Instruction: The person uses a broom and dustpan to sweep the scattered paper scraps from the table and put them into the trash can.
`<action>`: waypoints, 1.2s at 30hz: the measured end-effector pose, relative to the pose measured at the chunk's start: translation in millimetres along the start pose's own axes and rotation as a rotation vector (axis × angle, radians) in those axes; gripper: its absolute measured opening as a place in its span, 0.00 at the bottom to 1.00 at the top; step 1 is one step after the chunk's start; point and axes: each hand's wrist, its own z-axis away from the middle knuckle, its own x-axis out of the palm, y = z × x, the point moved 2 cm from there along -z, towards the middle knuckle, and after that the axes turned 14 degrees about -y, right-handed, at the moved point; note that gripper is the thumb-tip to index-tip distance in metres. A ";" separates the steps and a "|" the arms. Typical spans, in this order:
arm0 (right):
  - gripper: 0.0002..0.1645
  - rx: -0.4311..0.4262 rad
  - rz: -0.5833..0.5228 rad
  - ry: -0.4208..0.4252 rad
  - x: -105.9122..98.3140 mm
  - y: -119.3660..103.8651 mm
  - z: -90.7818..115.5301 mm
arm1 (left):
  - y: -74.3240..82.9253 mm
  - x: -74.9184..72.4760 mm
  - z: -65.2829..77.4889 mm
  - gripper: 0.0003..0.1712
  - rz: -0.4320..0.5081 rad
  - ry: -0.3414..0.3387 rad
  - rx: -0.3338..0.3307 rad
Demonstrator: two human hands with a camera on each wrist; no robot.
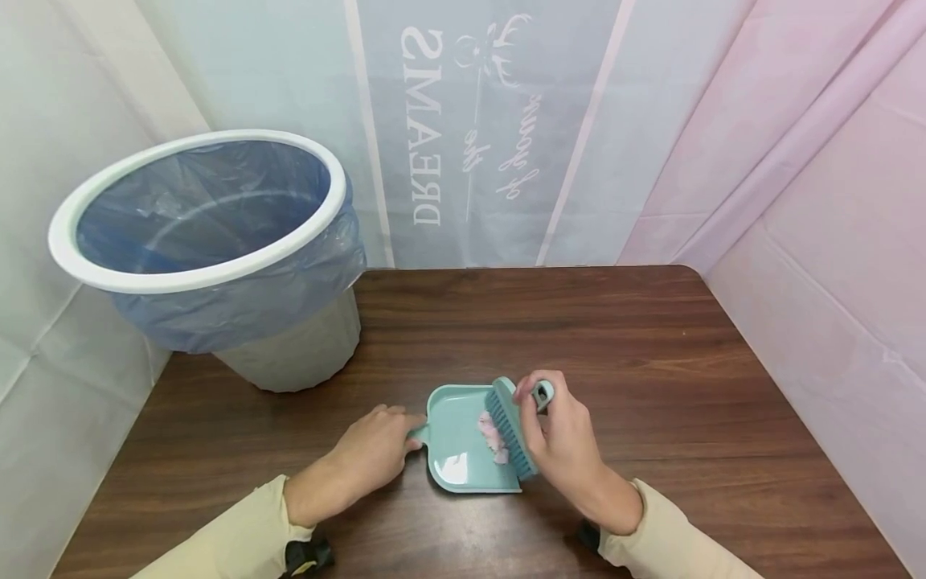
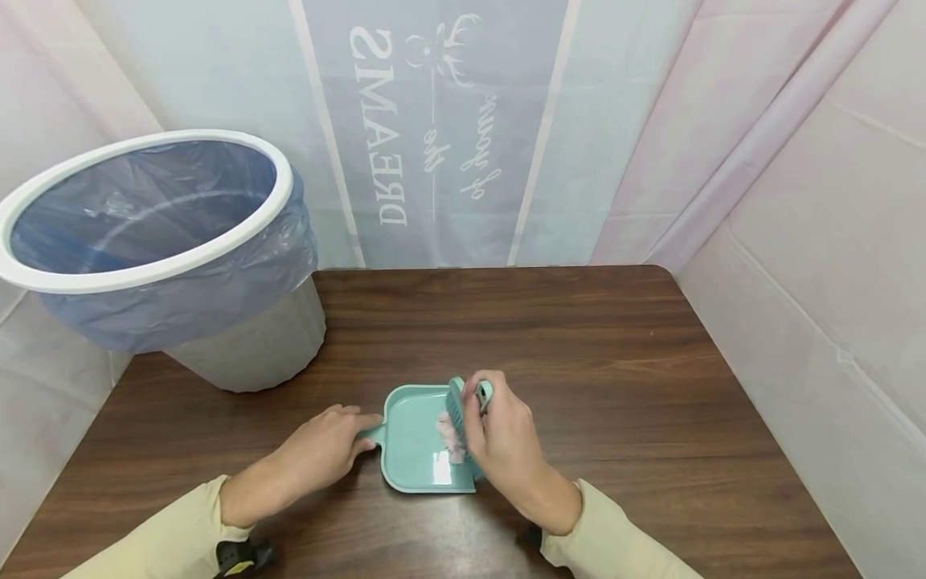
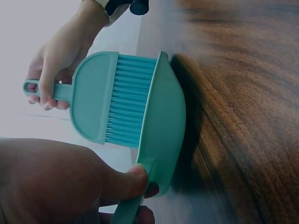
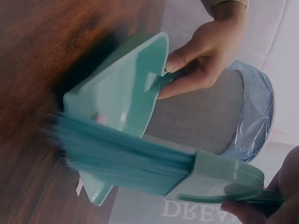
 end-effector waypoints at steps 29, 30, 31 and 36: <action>0.13 0.046 0.141 -0.024 -14.0 7.3 -3.1 | 0.2 0.6 -0.1 0.18 -0.002 -0.020 -0.017; 0.14 0.045 0.110 -0.026 -13.1 6.2 -3.4 | -0.1 0.8 -0.1 0.18 -0.001 -0.019 -0.016; 0.14 0.045 0.072 -0.024 -12.7 5.4 -3.7 | -0.5 1.1 -0.1 0.18 0.001 -0.018 -0.017; 0.12 0.062 -0.109 0.014 -15.3 5.2 -4.6 | -1.3 2.3 0.3 0.18 0.008 -0.012 -0.015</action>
